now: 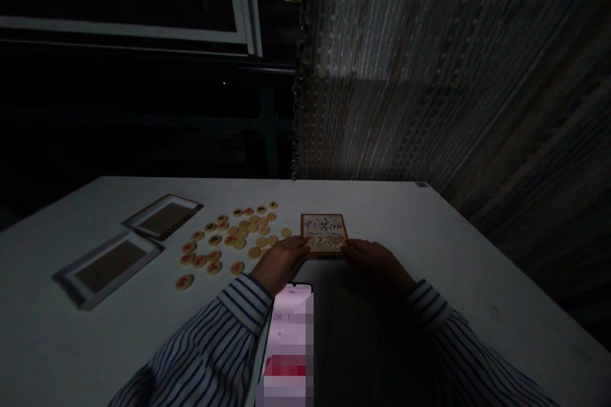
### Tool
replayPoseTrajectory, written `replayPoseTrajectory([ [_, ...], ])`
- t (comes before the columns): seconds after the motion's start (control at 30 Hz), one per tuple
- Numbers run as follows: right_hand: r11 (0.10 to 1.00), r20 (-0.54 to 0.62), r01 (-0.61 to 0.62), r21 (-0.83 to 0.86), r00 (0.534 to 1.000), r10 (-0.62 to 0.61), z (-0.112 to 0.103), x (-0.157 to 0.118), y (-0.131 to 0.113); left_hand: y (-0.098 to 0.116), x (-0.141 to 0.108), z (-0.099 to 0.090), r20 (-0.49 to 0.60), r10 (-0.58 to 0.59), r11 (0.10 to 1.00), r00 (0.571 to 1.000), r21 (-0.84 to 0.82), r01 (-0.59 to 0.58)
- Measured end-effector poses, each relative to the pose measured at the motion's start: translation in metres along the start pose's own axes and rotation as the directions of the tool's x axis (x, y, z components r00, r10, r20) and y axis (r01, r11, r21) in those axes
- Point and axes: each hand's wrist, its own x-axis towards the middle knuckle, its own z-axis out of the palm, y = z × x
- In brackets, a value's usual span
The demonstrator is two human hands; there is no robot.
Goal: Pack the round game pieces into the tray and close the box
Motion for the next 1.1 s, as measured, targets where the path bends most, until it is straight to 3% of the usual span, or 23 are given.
replayPoseTrajectory([
  [0.1, 1.000, 0.005, -0.010, -0.006, 1.000, 0.010, -0.003, -0.001, 0.000, -0.001, 0.000, 0.002, -0.011, 0.005, 1.000, 1.000, 0.013, -0.005],
  [0.23, 1.000, -0.080, -0.025, 0.001, 0.996, 0.025, -0.006, 0.001, -0.002, -0.001, 0.000, 0.003, -0.009, 0.011, 1.000, 1.000, 0.028, -0.010],
  [0.4, 0.997, -0.153, 0.057, 0.053, 0.987, -0.049, -0.006, 0.019, -0.016, 0.001, 0.002, 0.000, 0.010, 0.009, 0.999, 1.000, 0.044, -0.010],
  [0.6, 0.985, -0.073, 0.138, 0.101, 0.989, -0.131, -0.004, 0.036, -0.028, 0.004, 0.005, -0.004, 0.040, -0.001, 0.999, 0.999, 0.046, -0.001],
  [0.87, 0.983, -0.012, 0.076, 0.165, 0.997, -0.075, 0.000, 0.018, -0.007, 0.008, 0.006, -0.012, 0.107, -0.041, 0.998, 0.993, 0.060, 0.035],
  [1.1, 0.978, -0.025, 0.054, 0.200, 0.998, -0.050, 0.007, 0.013, -0.003, 0.016, 0.023, -0.017, 0.148, -0.126, 0.990, 0.981, 0.088, 0.114],
])
